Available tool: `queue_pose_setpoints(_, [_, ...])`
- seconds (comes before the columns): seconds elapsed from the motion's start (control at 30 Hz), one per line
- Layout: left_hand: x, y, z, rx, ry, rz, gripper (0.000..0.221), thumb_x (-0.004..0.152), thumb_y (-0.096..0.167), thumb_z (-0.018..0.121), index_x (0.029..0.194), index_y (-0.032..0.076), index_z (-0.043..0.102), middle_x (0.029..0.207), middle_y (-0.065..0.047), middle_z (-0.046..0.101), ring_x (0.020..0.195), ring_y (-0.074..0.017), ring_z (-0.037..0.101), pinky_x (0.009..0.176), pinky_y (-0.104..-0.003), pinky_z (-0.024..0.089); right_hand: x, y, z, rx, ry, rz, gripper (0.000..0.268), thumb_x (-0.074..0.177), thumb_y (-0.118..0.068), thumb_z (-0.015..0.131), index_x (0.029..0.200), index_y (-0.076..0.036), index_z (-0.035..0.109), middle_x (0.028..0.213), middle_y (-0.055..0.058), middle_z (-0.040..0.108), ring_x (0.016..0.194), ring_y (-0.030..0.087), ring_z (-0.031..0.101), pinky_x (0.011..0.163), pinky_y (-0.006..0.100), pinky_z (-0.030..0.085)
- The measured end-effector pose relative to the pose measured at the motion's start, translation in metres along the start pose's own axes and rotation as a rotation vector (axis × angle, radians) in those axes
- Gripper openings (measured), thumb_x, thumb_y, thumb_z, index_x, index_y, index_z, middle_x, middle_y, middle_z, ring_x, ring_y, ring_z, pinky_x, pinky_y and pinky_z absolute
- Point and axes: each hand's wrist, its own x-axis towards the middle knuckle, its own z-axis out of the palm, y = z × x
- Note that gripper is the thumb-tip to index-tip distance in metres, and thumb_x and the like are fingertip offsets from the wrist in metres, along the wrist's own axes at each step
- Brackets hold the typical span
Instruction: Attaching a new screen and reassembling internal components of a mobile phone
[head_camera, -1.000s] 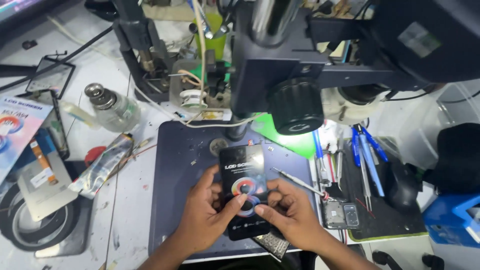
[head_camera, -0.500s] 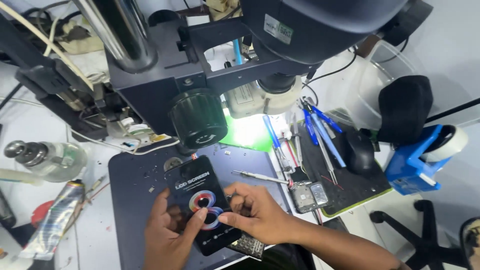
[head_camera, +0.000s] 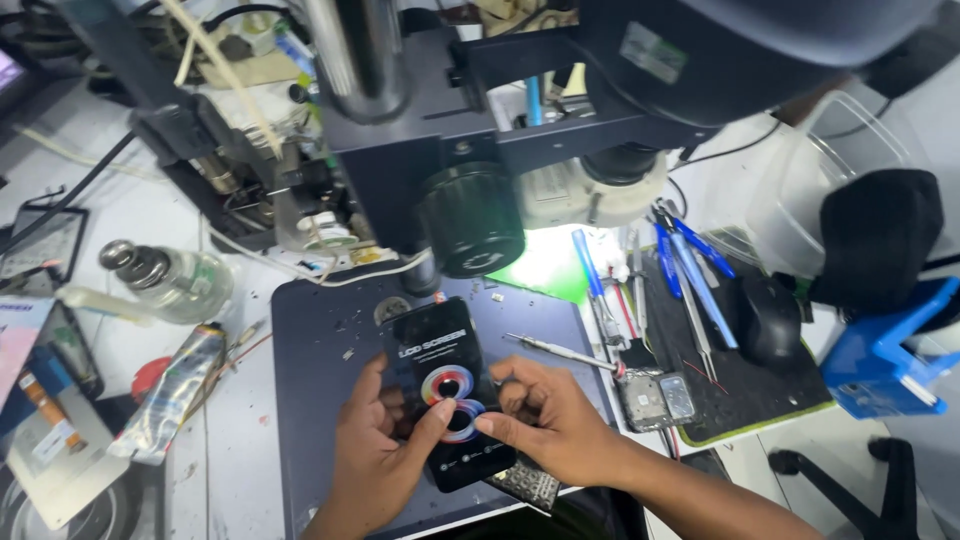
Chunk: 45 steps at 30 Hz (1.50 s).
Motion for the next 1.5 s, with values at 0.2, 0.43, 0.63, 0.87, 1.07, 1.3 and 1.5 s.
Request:
queue_pose_setpoints(0.2, [0.005,-0.014,-0.007,-0.02,-0.087,0.249,0.067,0.079,0.019,0.08,0.14,0.009,0.053,0.089,-0.01,0.085,0.07,-0.0145,0.079,0.062,-0.029,0.068,0.002,0.002,0.005,0.021,0.026,-0.018,0.025,0.092,-0.018,0.079,0.111,-0.005,0.069,0.061,-0.006,0.043,0.054,0.004,0.039,0.051,0.023,0.031])
queue_pose_setpoints(0.43, [0.001,-0.007,-0.014,-0.028,-0.18,0.392,0.067,0.084,0.025,0.077,0.143,0.008,0.05,0.093,-0.009,0.083,0.068,-0.0142,0.079,0.06,-0.029,0.07,0.003,-0.002,0.009,-0.058,0.064,-0.032,0.02,0.091,-0.017,0.078,0.104,-0.004,0.071,0.058,-0.007,0.041,0.05,0.004,0.032,0.048,0.023,0.025])
queue_pose_setpoints(0.63, [0.001,-0.007,-0.018,0.07,-0.159,0.389,0.064,0.084,0.028,0.077,0.14,0.011,0.052,0.086,-0.004,0.084,0.066,-0.0091,0.076,0.057,-0.024,0.063,0.001,0.015,0.007,-0.029,0.115,0.043,0.027,0.087,-0.01,0.081,0.11,0.0,0.07,0.059,-0.005,0.036,0.051,0.005,0.029,0.05,0.023,0.023])
queue_pose_setpoints(0.87, [0.001,-0.008,-0.015,0.025,-0.191,0.393,0.067,0.083,0.028,0.077,0.142,0.007,0.051,0.088,-0.007,0.084,0.066,-0.0131,0.081,0.059,-0.026,0.069,0.001,0.014,0.01,-0.012,0.16,0.05,0.025,0.088,-0.013,0.08,0.107,0.001,0.072,0.058,-0.004,0.036,0.051,0.006,0.03,0.05,0.026,0.022])
queue_pose_setpoints(1.07, [0.006,-0.015,-0.006,-0.083,-0.14,0.305,0.059,0.079,0.014,0.081,0.134,0.008,0.059,0.08,-0.01,0.085,0.063,-0.0119,0.077,0.058,-0.029,0.073,0.002,0.014,0.007,0.033,0.082,-0.068,0.022,0.091,-0.013,0.08,0.107,-0.004,0.068,0.059,-0.006,0.048,0.056,0.003,0.041,0.054,0.022,0.032])
queue_pose_setpoints(1.3, [0.001,0.009,0.01,-0.022,0.114,-0.089,0.08,0.073,0.006,0.084,0.149,0.01,0.056,0.093,-0.023,0.084,0.077,-0.0257,0.074,0.065,-0.041,0.064,-0.001,0.008,0.0,0.1,0.029,-0.013,0.028,0.095,-0.011,0.078,0.115,-0.008,0.06,0.066,-0.006,0.042,0.057,0.004,0.036,0.053,0.024,0.03])
queue_pose_setpoints(1.5, [-0.003,0.011,0.012,0.033,0.184,-0.128,0.085,0.074,0.007,0.083,0.153,0.013,0.052,0.101,-0.021,0.084,0.086,-0.0266,0.075,0.072,-0.041,0.064,-0.002,-0.002,-0.001,0.101,-0.025,0.029,0.029,0.096,-0.017,0.076,0.118,-0.007,0.06,0.065,-0.007,0.043,0.056,0.004,0.038,0.054,0.024,0.032])
